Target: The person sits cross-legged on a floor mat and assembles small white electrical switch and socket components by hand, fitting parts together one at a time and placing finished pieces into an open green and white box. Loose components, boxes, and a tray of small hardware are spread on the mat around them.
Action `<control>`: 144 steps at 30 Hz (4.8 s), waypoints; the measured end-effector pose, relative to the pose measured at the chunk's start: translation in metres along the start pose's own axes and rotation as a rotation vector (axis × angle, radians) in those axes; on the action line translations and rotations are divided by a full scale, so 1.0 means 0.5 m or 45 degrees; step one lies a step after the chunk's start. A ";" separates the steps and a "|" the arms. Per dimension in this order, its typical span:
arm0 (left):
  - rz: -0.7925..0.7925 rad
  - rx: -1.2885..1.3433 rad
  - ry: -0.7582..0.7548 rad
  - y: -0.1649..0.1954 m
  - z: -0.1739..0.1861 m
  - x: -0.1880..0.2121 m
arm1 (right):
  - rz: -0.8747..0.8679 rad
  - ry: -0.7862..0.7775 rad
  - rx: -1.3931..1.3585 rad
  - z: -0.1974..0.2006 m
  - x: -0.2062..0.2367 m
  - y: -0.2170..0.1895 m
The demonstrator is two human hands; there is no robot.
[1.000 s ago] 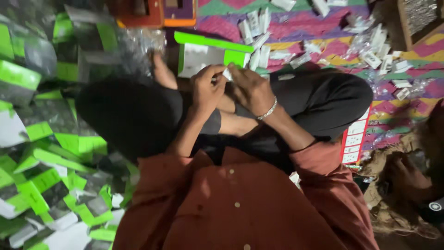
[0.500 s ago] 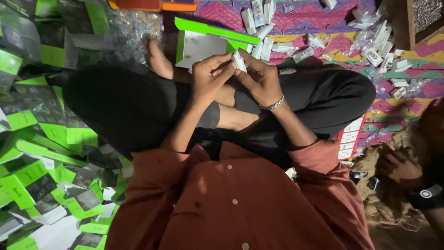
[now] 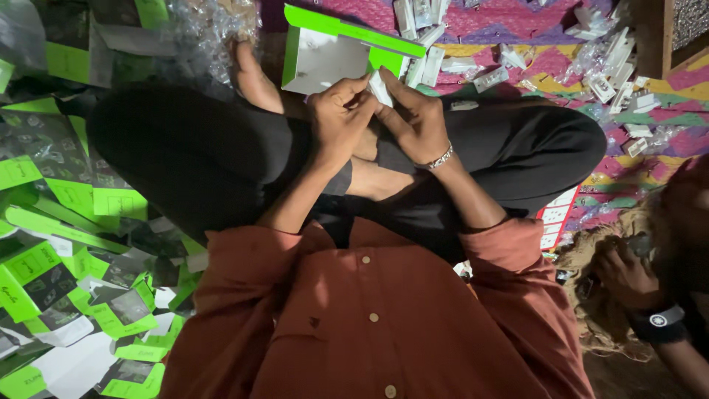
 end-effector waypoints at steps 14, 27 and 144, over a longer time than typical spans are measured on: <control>0.324 0.669 -0.127 -0.038 0.001 0.000 | -0.257 -0.149 -0.476 -0.009 -0.008 0.038; 0.144 -0.008 -0.339 0.017 0.007 -0.037 | -0.183 -0.019 -0.091 0.002 0.002 0.025; -0.547 -0.578 -0.381 0.025 -0.037 0.016 | -0.233 0.100 -0.720 0.024 -0.004 0.082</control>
Point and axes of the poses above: each hand's wrist, its own x-axis away from the middle knuckle, its own z-axis out of the back of the hand, y = z × x, the point moved 5 cm from there along -x, towards the middle knuckle, and after that the axes turned 7 degrees about x, right-handed, at the moved point
